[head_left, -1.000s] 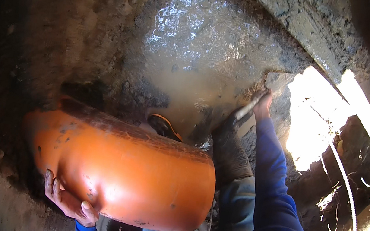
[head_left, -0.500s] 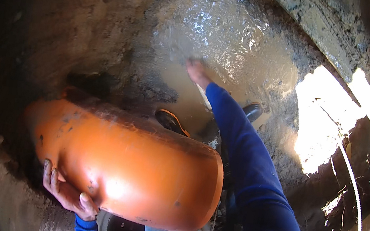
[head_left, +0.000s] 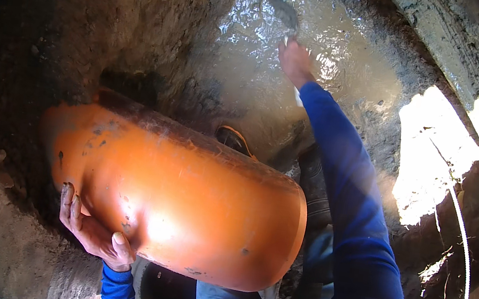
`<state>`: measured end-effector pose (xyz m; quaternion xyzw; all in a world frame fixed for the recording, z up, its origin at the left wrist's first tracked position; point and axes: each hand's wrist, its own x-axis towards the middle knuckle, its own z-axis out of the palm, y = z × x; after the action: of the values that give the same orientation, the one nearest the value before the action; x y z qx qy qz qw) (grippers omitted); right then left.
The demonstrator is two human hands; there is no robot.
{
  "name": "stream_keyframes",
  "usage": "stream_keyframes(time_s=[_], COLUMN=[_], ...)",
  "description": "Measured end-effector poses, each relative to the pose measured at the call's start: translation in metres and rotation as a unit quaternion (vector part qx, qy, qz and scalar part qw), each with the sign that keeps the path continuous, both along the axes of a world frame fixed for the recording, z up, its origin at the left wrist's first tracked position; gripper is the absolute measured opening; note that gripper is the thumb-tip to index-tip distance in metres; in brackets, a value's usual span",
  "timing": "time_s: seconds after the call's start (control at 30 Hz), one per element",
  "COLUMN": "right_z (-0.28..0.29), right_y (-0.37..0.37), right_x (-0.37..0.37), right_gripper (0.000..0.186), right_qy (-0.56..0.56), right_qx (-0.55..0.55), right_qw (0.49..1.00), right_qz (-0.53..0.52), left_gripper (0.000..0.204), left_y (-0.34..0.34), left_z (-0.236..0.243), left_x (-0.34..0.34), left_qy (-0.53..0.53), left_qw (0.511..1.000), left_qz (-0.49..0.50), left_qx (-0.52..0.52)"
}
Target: The person scoops water from a puddle using a small container and pours it into a larger orange bucket. Then, the person picks up a concrete block and places it into a muddy pit, adjusting its position by hand.
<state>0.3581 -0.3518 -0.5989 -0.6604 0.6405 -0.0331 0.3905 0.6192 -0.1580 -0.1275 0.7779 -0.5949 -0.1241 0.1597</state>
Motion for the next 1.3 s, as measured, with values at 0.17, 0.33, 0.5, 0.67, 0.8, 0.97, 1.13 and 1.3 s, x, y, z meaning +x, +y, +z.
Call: stream_keyframes(time_s=[0.17, 0.33, 0.5, 0.67, 0.8, 0.97, 1.13, 1.3], right_z=[0.006, 0.032, 0.030, 0.027, 0.014, 0.018, 0.034, 0.014], right_y=[0.038, 0.113, 0.097, 0.113, 0.177, 0.194, 0.075, 0.145], right_x=[0.014, -0.027, -0.038, 0.008, -0.008, -0.063, -0.025, -0.034], right_gripper=[0.035, 0.031, 0.029, 0.031, 0.030, 0.029, 0.033, 0.031], right_qy=[0.028, 0.052, -0.002, 0.053, 0.041, 0.064, 0.044, 0.095], right_qx=[0.147, 0.203, 0.274, 0.196, 0.222, 0.081, 0.168, 0.218], right_qw=[0.987, 0.942, 0.944, 0.970, 0.961, 0.973, 0.982, 0.971], right_qz=[0.051, 0.263, 0.184, 0.131, 0.162, 0.204, 0.075, 0.034], left_gripper=[0.084, 0.083, 0.084, 0.083, 0.086, 0.085, 0.089, 0.090], left_y=[0.003, 0.005, 0.007, -0.003, 0.001, 0.000, 0.002, -0.006], left_z=[-0.001, 0.003, -0.001, 0.001, -0.001, -0.004, 0.002, -0.006], left_x=[0.005, 0.000, 0.003, 0.001, 0.000, 0.000, -0.002, -0.006], left_qy=[-0.012, -0.011, -0.005, -0.009, -0.010, -0.006, -0.032, -0.011], left_qw=[1.000, 1.000, 1.000, 1.000, 1.000, 1.000, 0.999, 1.000], left_qz=[-0.015, 0.006, -0.002, -0.013, -0.005, -0.005, 0.000, 0.001], left_qx=[0.009, 0.024, 0.011, 0.000, 0.004, 0.002, 0.007, 0.005])
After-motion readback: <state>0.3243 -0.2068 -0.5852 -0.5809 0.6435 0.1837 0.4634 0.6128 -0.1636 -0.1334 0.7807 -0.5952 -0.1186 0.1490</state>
